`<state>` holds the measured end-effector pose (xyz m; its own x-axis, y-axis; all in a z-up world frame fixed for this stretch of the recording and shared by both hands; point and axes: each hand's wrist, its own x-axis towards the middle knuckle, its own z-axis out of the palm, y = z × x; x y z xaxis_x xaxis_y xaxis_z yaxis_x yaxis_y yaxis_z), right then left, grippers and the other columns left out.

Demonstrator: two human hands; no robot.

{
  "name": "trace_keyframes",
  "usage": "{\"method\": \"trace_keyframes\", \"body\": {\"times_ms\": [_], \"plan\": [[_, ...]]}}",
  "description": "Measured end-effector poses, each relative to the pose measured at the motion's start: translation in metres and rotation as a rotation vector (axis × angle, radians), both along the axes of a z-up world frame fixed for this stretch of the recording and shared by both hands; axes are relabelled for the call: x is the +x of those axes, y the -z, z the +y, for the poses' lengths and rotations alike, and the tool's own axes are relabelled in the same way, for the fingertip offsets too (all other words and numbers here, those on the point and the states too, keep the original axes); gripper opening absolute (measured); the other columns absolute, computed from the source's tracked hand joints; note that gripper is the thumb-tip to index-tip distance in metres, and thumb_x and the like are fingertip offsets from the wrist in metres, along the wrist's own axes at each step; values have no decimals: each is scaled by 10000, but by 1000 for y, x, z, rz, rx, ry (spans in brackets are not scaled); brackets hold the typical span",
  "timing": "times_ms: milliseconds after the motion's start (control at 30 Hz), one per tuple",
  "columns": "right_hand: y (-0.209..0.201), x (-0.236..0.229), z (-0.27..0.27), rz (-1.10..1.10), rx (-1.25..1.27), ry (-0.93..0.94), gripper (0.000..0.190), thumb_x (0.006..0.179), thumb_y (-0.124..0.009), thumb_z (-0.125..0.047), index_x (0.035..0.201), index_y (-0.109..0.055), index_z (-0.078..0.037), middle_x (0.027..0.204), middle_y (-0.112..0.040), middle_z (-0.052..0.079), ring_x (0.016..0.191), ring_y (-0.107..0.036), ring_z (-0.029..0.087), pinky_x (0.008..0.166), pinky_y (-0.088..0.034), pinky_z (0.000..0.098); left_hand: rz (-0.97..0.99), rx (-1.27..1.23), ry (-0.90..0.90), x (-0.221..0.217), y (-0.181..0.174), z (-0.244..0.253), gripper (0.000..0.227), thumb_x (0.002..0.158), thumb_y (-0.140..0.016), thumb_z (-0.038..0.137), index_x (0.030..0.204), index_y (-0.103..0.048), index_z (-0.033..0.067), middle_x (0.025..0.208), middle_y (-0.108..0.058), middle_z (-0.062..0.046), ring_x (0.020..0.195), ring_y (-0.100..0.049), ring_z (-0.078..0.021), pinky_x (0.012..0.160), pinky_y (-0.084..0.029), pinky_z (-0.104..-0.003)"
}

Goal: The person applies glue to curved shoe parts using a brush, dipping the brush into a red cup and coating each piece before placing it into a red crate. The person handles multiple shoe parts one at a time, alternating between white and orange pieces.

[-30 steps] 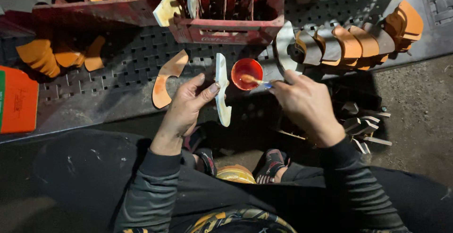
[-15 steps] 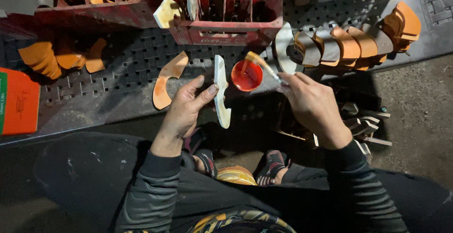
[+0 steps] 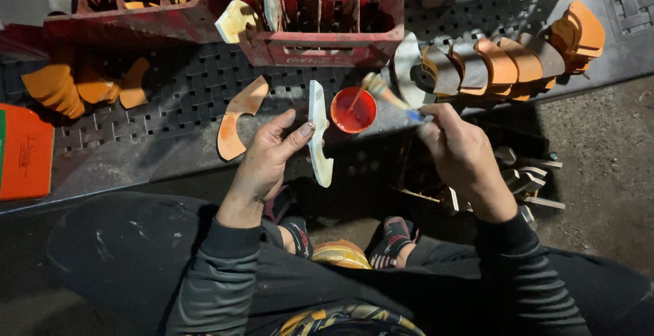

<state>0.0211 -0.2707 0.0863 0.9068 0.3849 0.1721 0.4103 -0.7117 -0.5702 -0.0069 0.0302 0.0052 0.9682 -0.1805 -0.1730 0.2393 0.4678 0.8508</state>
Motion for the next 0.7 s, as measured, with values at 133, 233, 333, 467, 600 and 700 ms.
{"method": "trace_keyframes", "body": {"times_ms": [133,233,333,467,600,700], "plan": [[-4,0,1,40,65,29,351,951,-725,-185,1155,-531,24,894,-706,160,788,-728,257,642,-549,365,4,-39,-6,0,-3,0,339,1020,-672,173,1293,-658,-27,1140,-726,-58,1067,-651,-107,1008,-484,-282],[-10,-2,-1,146,70,148,247,998,-690,-163,1070,-549,27,792,-693,117,642,-645,183,564,-494,328,2,-39,-2,1,-3,-1,335,1017,-667,175,1289,-661,-21,1144,-729,-54,1071,-653,-101,1008,-488,-267],[-18,-4,0,166,29,188,191,1047,-645,-183,1009,-633,4,699,-676,98,583,-613,118,540,-467,294,6,-16,-17,1,-1,0,332,1021,-669,179,1287,-668,-19,1130,-730,-48,1073,-644,-94,1025,-479,-258],[-39,1,3,-166,-76,53,176,1085,-620,-151,1081,-675,16,763,-613,107,615,-539,141,550,-420,298,30,-52,-23,1,2,0,333,1010,-679,184,1271,-669,-24,1107,-738,-47,1047,-649,-113,991,-479,-290],[-70,1,8,-125,-100,117,244,1113,-532,-90,1312,-621,20,718,-586,96,619,-581,167,561,-453,319,1,-19,-31,2,1,0,339,1012,-669,194,1279,-672,-16,1127,-735,-43,1073,-646,-106,1026,-460,-282],[-91,6,5,-163,80,-99,254,1091,-533,-102,1272,-484,69,856,-576,145,710,-641,190,592,-526,301,12,-38,-33,2,-1,1,338,1014,-665,196,1289,-676,-1,1143,-734,-43,1080,-635,-96,1037,-452,-278]]}}
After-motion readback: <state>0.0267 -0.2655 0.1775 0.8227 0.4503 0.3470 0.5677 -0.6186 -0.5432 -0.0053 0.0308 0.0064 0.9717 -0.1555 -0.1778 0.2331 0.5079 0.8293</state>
